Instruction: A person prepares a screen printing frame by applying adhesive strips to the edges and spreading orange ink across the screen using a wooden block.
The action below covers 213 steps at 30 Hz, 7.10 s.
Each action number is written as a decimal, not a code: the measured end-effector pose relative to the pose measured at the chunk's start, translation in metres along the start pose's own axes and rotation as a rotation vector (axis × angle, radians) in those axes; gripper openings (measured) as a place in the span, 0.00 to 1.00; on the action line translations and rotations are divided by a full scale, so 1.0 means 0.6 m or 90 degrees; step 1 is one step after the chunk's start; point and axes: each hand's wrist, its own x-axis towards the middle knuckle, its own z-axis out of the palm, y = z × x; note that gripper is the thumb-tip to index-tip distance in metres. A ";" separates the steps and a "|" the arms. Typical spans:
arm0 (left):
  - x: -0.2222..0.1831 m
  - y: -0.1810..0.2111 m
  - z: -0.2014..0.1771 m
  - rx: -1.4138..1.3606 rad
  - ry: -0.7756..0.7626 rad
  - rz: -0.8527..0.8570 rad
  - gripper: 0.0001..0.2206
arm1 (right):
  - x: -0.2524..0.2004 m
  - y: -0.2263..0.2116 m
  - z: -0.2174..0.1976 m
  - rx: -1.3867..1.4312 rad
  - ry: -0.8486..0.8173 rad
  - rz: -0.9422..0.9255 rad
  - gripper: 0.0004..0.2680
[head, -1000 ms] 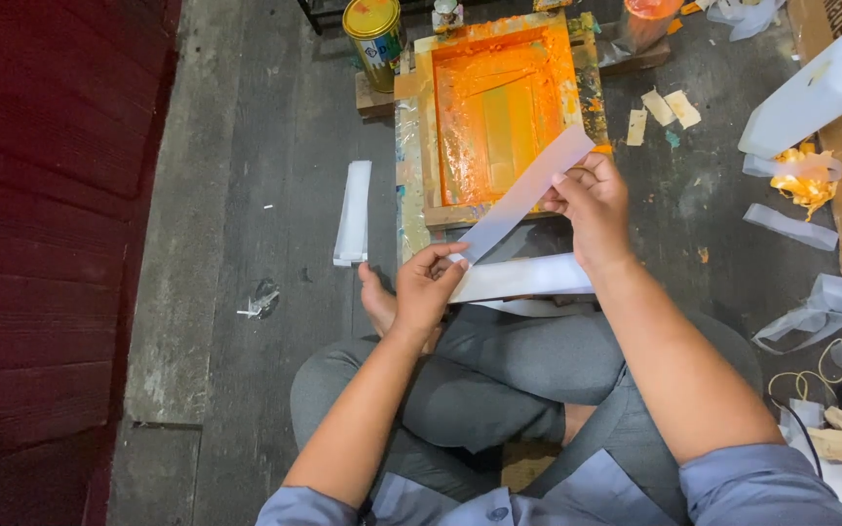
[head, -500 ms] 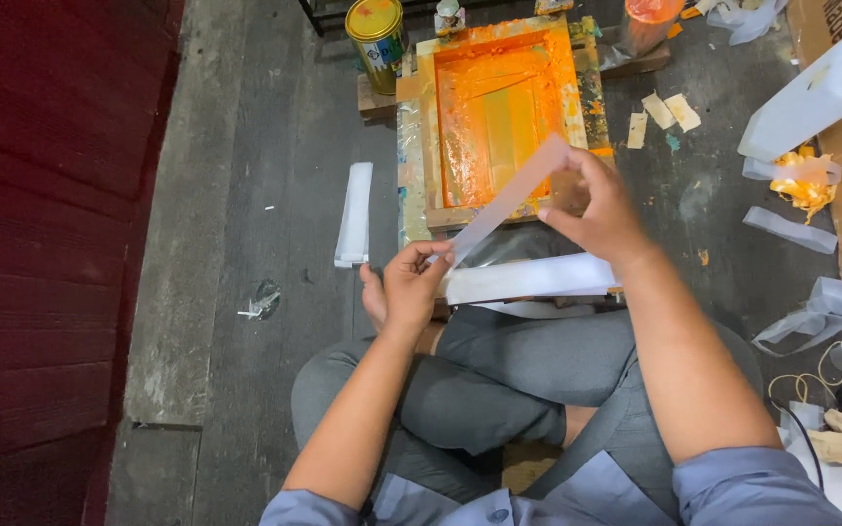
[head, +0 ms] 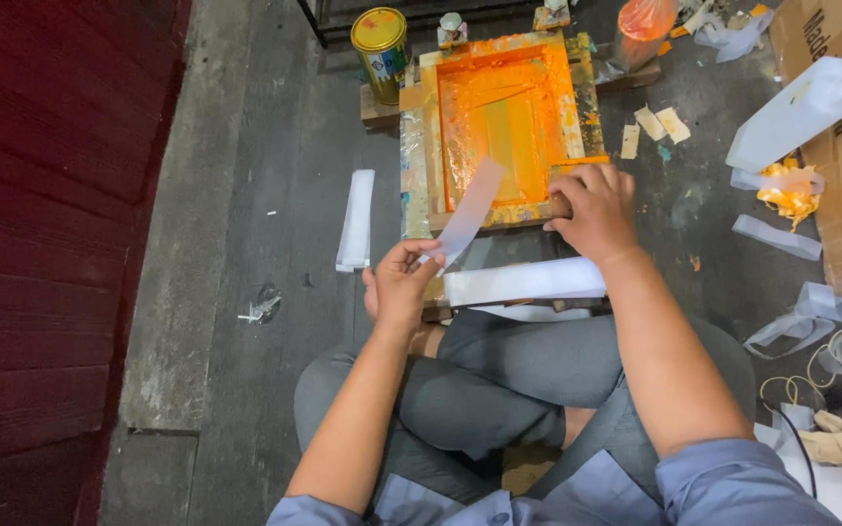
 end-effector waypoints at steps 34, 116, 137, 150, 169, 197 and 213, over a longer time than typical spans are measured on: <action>0.073 -0.057 -0.090 -0.296 0.114 -0.135 0.18 | 0.117 -0.045 -0.169 0.019 0.354 -0.149 0.07; 0.070 -0.092 0.123 0.843 -0.185 0.283 0.16 | 0.123 -0.074 -0.139 0.004 0.493 -0.095 0.06; 0.058 -0.030 -0.036 0.633 -0.045 0.233 0.10 | 0.086 -0.016 -0.154 -0.029 0.295 -0.141 0.08; 0.095 -0.052 -0.031 0.404 0.010 0.077 0.26 | 0.072 0.001 -0.116 -0.053 -0.120 -0.100 0.29; 0.113 -0.095 -0.037 0.395 -0.023 0.039 0.16 | 0.080 -0.009 -0.151 0.167 -0.252 0.121 0.13; 0.131 -0.096 -0.027 0.321 0.023 -0.021 0.13 | 0.278 -0.030 0.108 -0.080 -0.129 -0.027 0.09; 0.128 -0.100 -0.025 0.325 0.023 -0.017 0.13 | 0.180 -0.129 -0.081 0.060 -0.499 0.061 0.15</action>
